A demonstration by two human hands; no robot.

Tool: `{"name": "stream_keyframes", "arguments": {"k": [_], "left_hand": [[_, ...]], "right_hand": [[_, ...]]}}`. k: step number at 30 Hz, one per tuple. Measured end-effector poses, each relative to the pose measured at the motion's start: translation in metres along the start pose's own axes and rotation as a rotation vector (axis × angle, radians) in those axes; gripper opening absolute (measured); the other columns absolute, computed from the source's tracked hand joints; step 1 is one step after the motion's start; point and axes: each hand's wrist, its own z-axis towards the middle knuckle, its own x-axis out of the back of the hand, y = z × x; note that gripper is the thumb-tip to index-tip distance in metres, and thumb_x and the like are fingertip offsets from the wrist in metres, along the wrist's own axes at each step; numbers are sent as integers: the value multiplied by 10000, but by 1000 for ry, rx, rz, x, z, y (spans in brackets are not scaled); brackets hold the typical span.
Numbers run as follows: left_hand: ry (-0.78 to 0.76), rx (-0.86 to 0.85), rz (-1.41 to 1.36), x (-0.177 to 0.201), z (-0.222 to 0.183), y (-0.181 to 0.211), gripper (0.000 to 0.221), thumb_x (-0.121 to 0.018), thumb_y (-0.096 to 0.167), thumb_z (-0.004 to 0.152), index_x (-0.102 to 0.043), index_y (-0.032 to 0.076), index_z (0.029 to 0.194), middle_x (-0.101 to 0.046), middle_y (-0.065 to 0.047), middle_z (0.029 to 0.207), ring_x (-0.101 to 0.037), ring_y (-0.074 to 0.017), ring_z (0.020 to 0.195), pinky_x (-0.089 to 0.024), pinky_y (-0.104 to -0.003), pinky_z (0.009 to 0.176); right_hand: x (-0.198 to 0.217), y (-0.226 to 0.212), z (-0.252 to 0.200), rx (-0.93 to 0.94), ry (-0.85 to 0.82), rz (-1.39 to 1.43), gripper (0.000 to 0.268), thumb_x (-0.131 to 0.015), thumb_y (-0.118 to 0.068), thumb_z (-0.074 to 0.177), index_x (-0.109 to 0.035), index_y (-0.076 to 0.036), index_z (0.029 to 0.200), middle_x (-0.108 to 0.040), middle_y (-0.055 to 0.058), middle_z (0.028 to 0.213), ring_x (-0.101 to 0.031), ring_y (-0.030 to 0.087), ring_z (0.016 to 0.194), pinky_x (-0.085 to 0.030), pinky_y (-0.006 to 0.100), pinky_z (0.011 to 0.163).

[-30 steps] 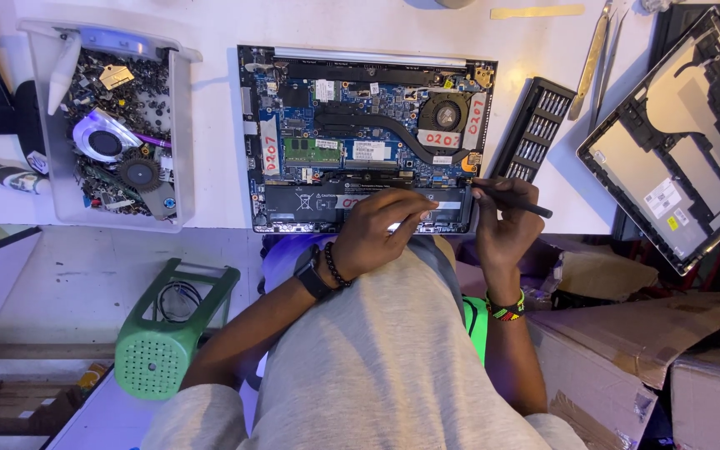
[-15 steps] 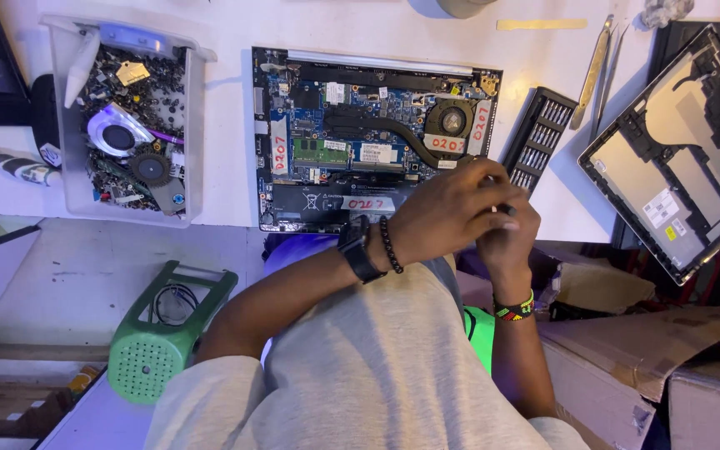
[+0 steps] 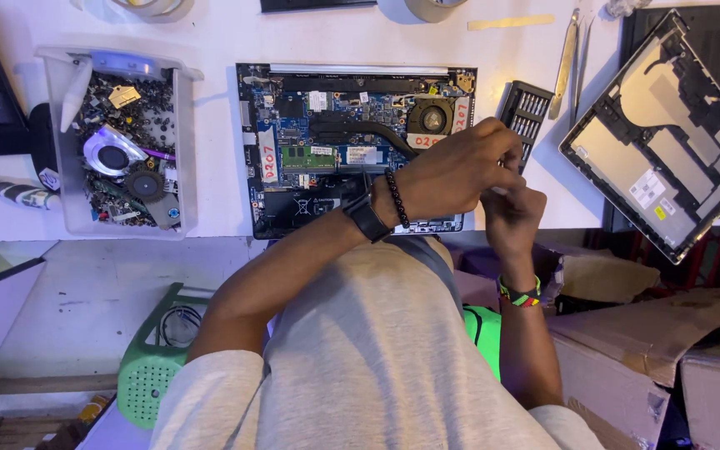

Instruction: Disassembling a laptop to access and manipulate internal components using a screwdriver

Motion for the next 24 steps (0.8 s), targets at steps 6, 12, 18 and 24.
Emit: {"name": "stream_keyframes", "arguments": {"k": [6,12,18,24], "left_hand": [[-165,74,-178,3,-6,0,173,-753,216,897,-691,61,944,-649,-173,944,-636,-425,939,-519,-521,832],[-34,-27,-92,-3,1,-7,131,-727,46,823,-636,123,877,-607,-102,732,-629,-378,758,-552,-496,691],[-103,-118,-322,-3,7,-6,220,-682,-42,802,-679,146,916,-698,-76,741,-675,-342,763,-565,-472,704],[-8,-15,-190,-7,2,-24,155,-771,156,871,-620,154,832,-601,-52,679,-641,-350,694,-554,-444,640]], "right_hand": [[-3,30,-13,275,136,-292,307,-739,99,908,-551,-26,700,-498,96,513,-448,428,453,-388,374,450],[-17,-9,7,294,238,-269,327,-647,182,846,-518,-37,642,-410,23,491,-359,327,390,-367,327,427],[-22,16,8,421,278,-124,370,-955,-265,865,-669,-32,836,-590,74,597,-526,294,487,-464,351,512],[-9,0,17,340,126,-174,284,-808,84,915,-588,6,753,-518,118,571,-469,473,497,-427,408,458]]}}
